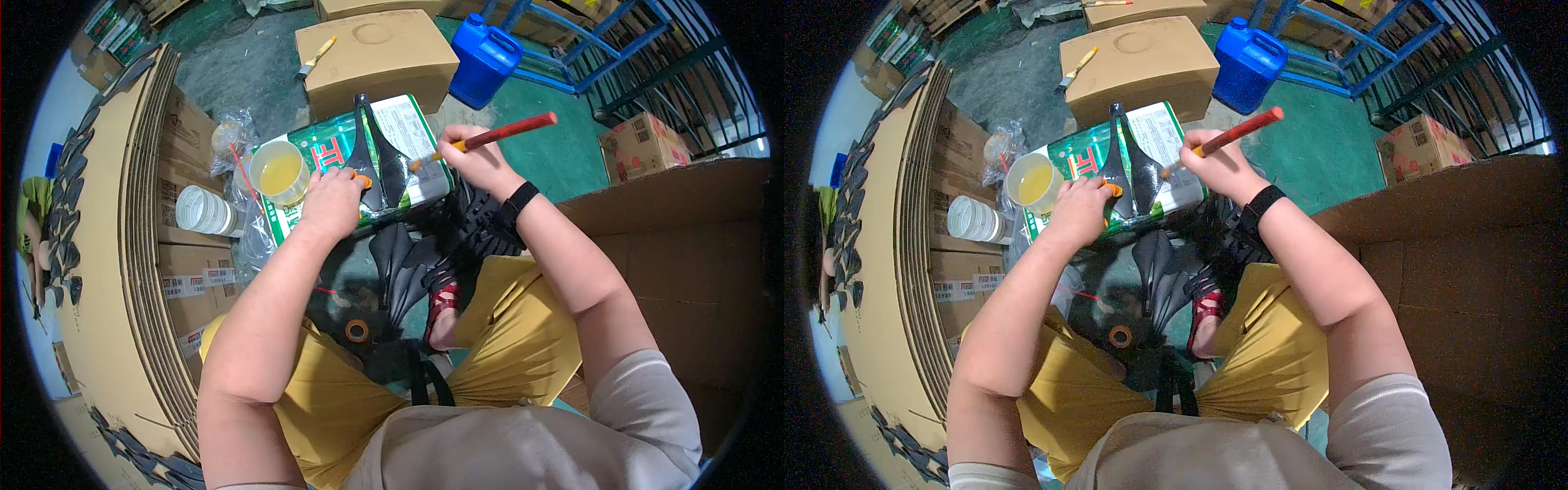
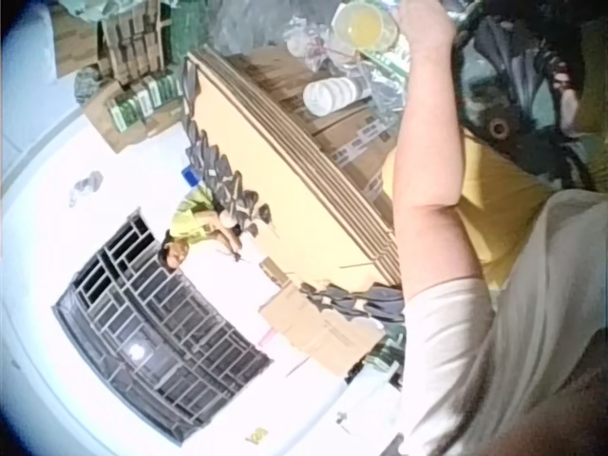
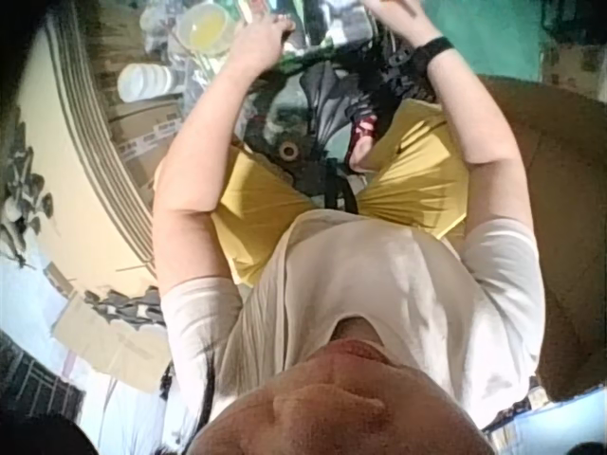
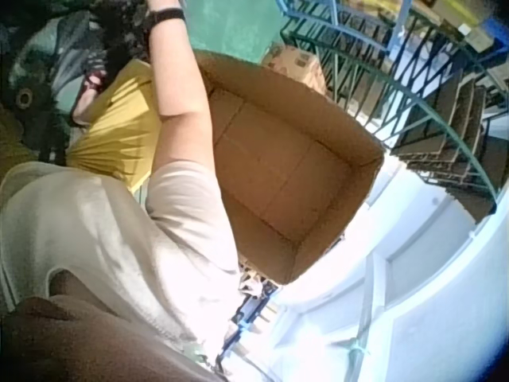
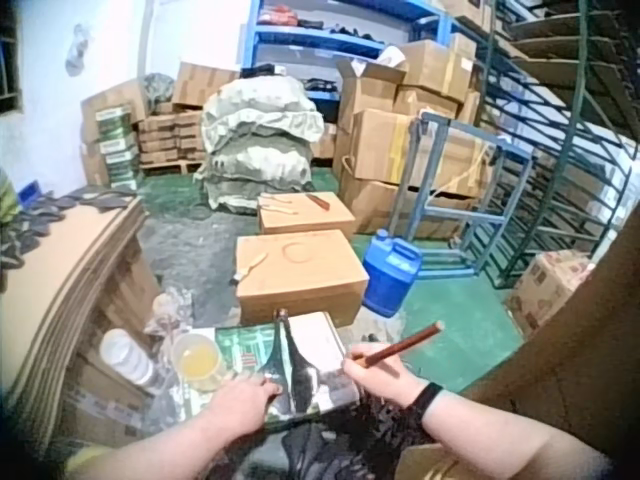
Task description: The person is applying glue or a coating to the underside of black saddle-shaped pads using a brush.
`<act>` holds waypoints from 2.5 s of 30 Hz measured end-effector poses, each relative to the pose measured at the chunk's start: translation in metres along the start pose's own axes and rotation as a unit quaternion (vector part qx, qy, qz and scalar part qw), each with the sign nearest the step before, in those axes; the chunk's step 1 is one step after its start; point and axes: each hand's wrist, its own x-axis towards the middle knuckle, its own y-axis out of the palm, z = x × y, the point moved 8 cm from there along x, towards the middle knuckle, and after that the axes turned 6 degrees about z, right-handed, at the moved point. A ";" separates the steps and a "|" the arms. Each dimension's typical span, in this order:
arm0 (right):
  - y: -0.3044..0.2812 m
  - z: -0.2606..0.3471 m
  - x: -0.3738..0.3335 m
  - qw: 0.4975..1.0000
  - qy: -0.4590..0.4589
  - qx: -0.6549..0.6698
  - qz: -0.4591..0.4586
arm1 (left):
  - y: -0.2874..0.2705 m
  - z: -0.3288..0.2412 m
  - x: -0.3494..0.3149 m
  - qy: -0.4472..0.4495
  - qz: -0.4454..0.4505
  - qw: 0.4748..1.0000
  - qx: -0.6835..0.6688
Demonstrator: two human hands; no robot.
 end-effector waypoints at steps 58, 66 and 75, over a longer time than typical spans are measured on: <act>0.041 0.062 0.032 0.985 -0.135 -0.058 0.087 | -0.002 -0.002 0.001 0.009 -0.004 1.000 -0.017; 0.048 0.058 0.034 0.978 -0.095 -0.137 0.126 | -0.003 0.000 -0.003 0.013 -0.005 1.000 -0.023; 0.011 0.045 0.041 0.996 -0.084 0.007 -0.003 | -0.001 -0.001 -0.003 -0.004 0.060 0.998 -0.030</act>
